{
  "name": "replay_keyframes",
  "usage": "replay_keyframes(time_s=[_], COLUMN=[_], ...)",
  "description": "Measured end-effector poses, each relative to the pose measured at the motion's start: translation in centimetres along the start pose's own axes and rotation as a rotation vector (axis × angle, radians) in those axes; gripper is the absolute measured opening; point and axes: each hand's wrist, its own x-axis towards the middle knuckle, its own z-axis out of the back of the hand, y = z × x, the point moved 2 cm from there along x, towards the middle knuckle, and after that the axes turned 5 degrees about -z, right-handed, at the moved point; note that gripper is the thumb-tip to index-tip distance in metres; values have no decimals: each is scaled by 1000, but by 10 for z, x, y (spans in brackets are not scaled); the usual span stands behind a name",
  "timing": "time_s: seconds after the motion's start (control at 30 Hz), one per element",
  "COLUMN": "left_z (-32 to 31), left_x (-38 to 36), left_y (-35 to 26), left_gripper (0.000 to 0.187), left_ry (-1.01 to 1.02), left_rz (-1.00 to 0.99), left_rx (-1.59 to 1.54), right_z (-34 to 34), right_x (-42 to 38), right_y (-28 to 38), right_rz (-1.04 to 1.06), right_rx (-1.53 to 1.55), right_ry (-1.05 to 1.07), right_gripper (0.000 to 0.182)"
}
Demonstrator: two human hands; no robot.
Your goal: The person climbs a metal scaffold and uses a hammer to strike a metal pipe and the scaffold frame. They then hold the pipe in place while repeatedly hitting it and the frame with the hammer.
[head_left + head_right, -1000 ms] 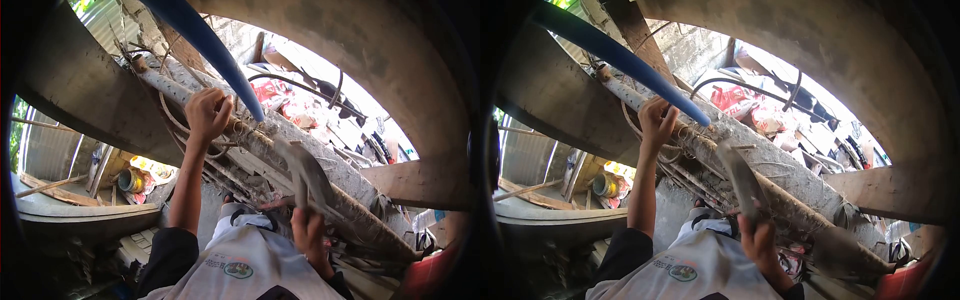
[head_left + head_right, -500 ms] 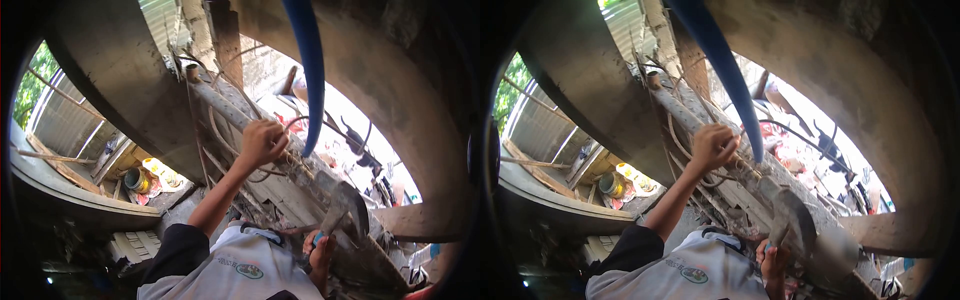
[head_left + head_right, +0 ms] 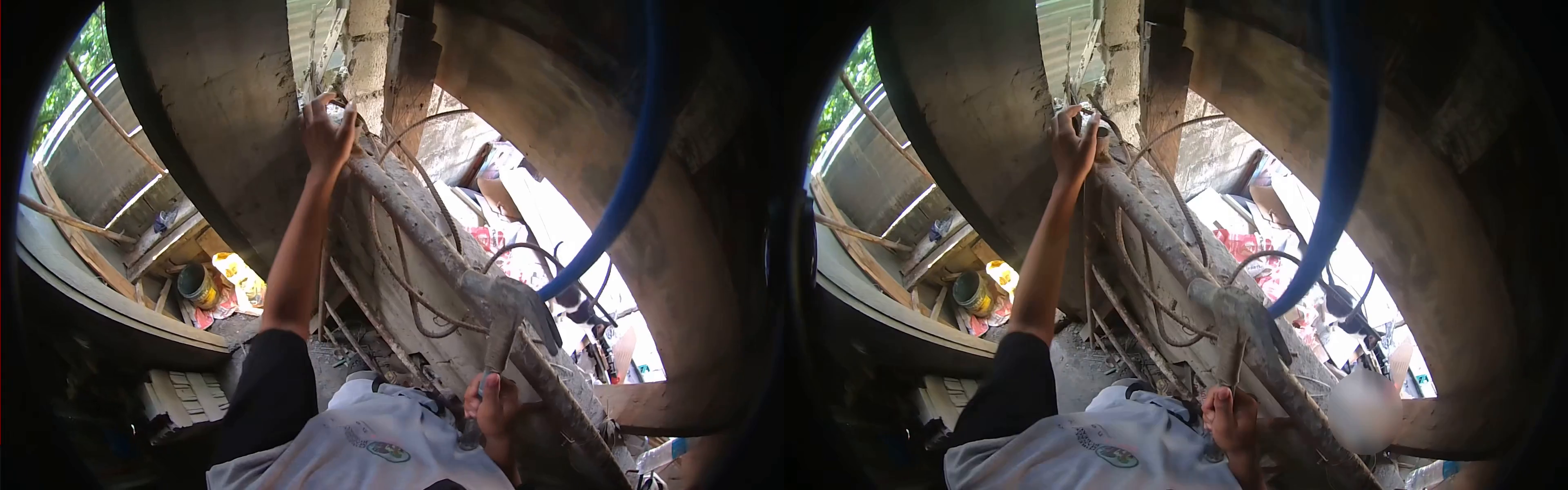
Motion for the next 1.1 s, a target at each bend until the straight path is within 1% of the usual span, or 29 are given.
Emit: replay_keyframes(time_s=[0.03, 0.07, 0.1, 0.13, 0.17, 0.23, 0.27, 0.3, 0.33, 0.37, 0.4, 0.43, 0.5, 0.53, 0.6, 0.63, 0.67, 0.73, 0.77, 0.8, 0.87, 0.9, 0.93, 1.0, 1.03, 1.07, 1.1], left_z=[-15, -29, -47, -58, -64, -72, -69, -69, -67, -65, -62, -61, -59, -58, -60, -59, -58, -57, -58, -58, -59, -59, -60, -62, -61, -60, -59], left_x=[-5, -14, -23, -25, -26, -30, -32, -36, -33, -31, -30, -31, -30, -32, -32, -32, -31, -30, -30, -30, -32, -32, -30, -33, -33, -33, -34], left_y=[22, 36, 53, 60, 67, 76, 74, 70, 71, 70, 68, 66, 63, 64, 64, 63, 60, 59, 59, 60, 60, 59, 61, 63, 62, 61, 60], left_gripper=[37, 37, 41, 44, 44, 45, 46, 46, 45, 44, 43, 43, 36, 36, 38, 38, 35, 33, 33, 32, 31, 30, 30, 28, 28, 27, 28], left_ry=[-47, -51, 66, 180, 172, 337, 425, 532, 572, 613, 653, 649, 607, 615, 582, 589, 565, 556, 570, 572, 590, 588, 576, 557, 545, 533, 527], left_rz=[5, 13, 171, 328, 344, 336, 337, 478, 430, 444, 457, 469, 414, 426, 476, 492, 498, 499, 494, 509, 530, 532, 532, 533, 555, 580, 590], left_rx=[143, 142, -183, -510, -514, -674, -758, -894, -855, -842, -829, -837, -801, -805, -835, -832, -839, -852, -866, -873, -887, -894, -898, -907, -903, -898, -897], right_z=[-6, -12, -17, -22, -26, -36, -40, -45, -51, -60, -63, -66, -65, -61, -53, -54, -53, -57, -64, -69, -80, -85, -88, -96, -93, -93, -93], right_x=[7, 14, 20, 28, 34, 44, 49, 56, 63, 70, 70, 71, 73, 70, 69, 70, 70, 72, 75, 79, 94, 97, 99, 96, 95, 95, 96], right_y=[4, 7, 11, 12, 13, 8, 3, -2, -4, 6, 9, 9, 5, -1, -7, 3, 2, -2, -8, -11, -12, -12, -12, -14, -16, -19, -21], right_rz=[-51, -102, -105, -104, -75, -50, -73, -116, -154, -213, -225, -274, -328, -339, -206, -137, -139, -102, -152, -169, -300, -329, -326, -292, -235, -245, -200], right_rx=[46, 92, 151, 136, 193, 281, 266, 258, 250, 83, 68, 137, 274, 272, 425, 358, 367, 405, 436, 313, 224, 255, 254, 347, 365, 362, 402], right_ry=[-3, -9, -35, -36, -73, -115, -126, -78, -29, -52, -62, -56, -69, -78, -104, -122, -145, -71, -70, -81, -10, 32, 29, -19, -15, -17, -23], right_gripper=[64, 64, 63, 63, 64, 63, 63, 63, 63, 63, 63, 63, 64, 64, 67, 68, 68, 68, 65, 63, 63, 64, 64, 65, 66, 66, 66])
